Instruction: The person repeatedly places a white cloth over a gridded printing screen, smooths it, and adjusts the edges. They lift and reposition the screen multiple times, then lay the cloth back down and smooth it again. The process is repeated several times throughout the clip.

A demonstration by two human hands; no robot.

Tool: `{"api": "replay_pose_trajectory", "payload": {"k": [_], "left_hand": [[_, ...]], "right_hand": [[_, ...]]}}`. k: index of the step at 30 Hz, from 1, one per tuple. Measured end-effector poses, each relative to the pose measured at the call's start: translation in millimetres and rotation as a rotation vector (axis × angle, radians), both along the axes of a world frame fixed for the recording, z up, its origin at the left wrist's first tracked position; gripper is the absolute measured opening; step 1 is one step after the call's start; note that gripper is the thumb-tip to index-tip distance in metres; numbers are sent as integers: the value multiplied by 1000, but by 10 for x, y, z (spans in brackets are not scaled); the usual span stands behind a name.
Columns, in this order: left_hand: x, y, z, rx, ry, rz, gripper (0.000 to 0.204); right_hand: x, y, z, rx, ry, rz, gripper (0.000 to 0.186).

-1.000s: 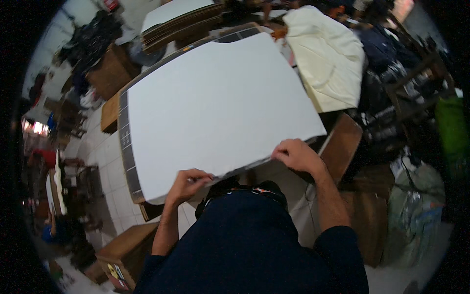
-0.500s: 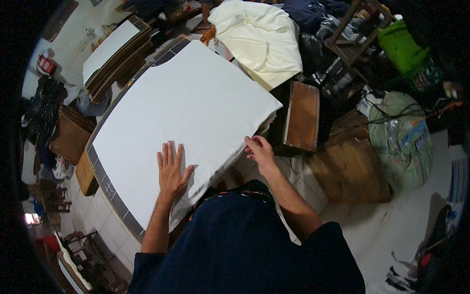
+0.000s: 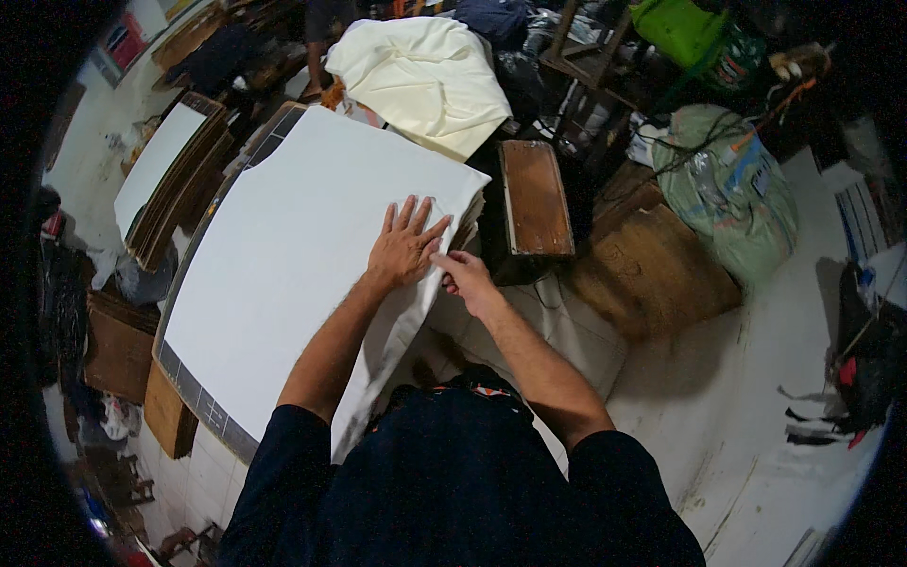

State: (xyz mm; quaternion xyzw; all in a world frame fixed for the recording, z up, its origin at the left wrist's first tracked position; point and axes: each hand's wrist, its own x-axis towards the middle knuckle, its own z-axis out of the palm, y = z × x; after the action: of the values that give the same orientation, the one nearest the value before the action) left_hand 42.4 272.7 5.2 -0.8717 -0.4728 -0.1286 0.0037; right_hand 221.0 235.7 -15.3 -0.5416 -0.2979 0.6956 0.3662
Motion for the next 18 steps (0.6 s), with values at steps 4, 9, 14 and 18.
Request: {"api": "replay_pose_trajectory", "payload": {"k": [4,9,14,18], "left_hand": [[-24,28,-142,-3,20,-18,51],[-37,77,-188,-19,-262,81,53],[45,-39,2,-27,42,81,50],[35,-130,55,-98,73,16,51]], "right_hand": [[16,-151,-76,104,-118,-39,26],[-40,-191,-137,223,-101,-173,28],[-96,-191,-172,356,-262,-196,30],[-109,-240,-200,259,-214,-228,32]]}}
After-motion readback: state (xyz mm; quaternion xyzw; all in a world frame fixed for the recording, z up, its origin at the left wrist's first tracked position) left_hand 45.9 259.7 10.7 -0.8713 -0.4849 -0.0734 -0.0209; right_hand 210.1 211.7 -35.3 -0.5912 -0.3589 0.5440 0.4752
